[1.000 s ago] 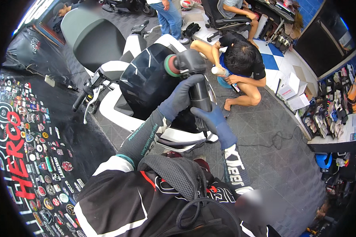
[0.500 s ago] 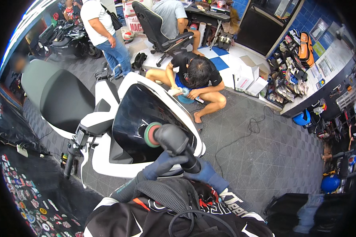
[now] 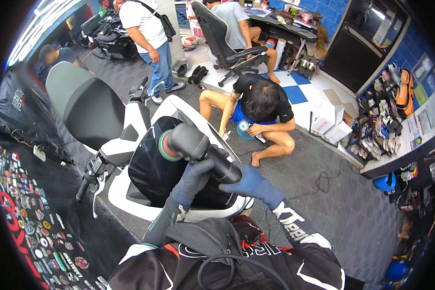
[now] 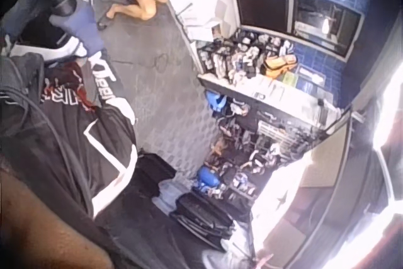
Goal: The person uses a rotary polishing machine with a green pad to polish the black and white fairing of a motorcycle. They move the tool across the curved surfaces of the front and side panels in a workshop setting.
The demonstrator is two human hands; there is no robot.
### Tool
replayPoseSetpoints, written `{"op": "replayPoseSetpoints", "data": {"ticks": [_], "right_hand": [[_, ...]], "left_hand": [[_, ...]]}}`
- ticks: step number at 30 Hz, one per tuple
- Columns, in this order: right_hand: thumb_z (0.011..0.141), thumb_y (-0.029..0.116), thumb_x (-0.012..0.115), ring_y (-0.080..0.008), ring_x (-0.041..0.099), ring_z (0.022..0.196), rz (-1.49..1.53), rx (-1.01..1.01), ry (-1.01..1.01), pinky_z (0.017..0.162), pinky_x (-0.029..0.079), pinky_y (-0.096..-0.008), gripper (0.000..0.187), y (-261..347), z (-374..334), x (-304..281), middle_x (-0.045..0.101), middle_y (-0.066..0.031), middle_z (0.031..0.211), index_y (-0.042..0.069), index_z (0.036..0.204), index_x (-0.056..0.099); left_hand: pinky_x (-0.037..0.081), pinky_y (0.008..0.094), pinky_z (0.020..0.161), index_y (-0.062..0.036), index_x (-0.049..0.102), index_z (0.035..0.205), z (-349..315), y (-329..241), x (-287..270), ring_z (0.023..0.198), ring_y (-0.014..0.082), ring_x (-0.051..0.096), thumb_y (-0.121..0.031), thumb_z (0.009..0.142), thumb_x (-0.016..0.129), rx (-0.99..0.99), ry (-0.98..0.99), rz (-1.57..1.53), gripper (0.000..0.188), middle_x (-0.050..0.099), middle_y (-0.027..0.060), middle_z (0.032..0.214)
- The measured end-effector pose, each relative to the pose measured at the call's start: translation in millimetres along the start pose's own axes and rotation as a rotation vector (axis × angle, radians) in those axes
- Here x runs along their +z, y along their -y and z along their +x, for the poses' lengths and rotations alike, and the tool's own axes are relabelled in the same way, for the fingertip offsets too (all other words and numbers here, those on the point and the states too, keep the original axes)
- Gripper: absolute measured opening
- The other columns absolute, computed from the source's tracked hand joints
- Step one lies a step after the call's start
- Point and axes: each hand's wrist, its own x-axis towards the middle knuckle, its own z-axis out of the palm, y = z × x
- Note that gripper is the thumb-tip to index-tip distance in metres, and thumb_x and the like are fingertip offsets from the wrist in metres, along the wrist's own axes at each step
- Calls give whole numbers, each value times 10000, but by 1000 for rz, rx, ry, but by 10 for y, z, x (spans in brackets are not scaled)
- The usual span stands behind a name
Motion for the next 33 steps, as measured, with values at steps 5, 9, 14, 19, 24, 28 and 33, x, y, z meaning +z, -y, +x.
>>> {"op": "replayPoseSetpoints", "data": {"ticks": [5,9,14,19,24,28,33], "right_hand": [[740,538,908,-235,759,934,213,71,106,894,592,-383,794,109,31,-62,764,-152,1030,29,1302,675],[731,532,910,-294,772,1001,92,-41,13,941,591,-416,815,168,-141,243,765,-201,1085,18,1310,657],[738,484,912,-344,768,1042,-8,-89,-74,947,593,-435,790,226,-418,761,754,-233,1116,36,1325,631],[733,454,918,-342,749,1098,-46,-33,-113,972,587,-431,809,415,-692,1135,729,-225,1193,53,1365,614],[693,442,939,-372,774,999,-129,-116,-147,876,622,-430,776,548,-598,1037,755,-238,1075,37,1294,662],[705,529,909,-327,745,1085,11,-41,-15,981,565,-422,807,530,-295,653,758,-211,1168,58,1322,688],[754,525,904,-248,740,1058,161,-32,35,976,553,-385,752,342,131,149,766,-157,1153,20,1275,707]], "left_hand": [[474,526,1161,-10,501,1460,85,-46,2,1311,359,626,-268,929,772,-39,-70,0,650,654,186,1355],[483,522,1168,-30,508,1464,-261,-107,-51,1329,320,628,-221,915,803,4,81,-24,652,647,151,1384],[442,535,1208,-54,450,1519,-756,-268,-127,1415,328,556,-201,839,907,-10,135,-42,832,621,114,1412],[425,524,1216,-61,456,1515,-1246,-411,-240,1434,329,529,-235,839,912,-12,168,-8,833,595,125,1421],[433,512,1203,-58,449,1510,-1197,-432,-383,1409,325,549,-291,861,893,35,238,59,820,593,155,1428],[493,465,1152,-49,480,1476,-640,-337,-359,1312,291,626,-298,919,818,142,228,0,698,633,147,1379],[502,485,1143,-3,558,1436,32,-289,-112,1244,305,675,-331,948,726,79,7,4,611,686,186,1348]]}}
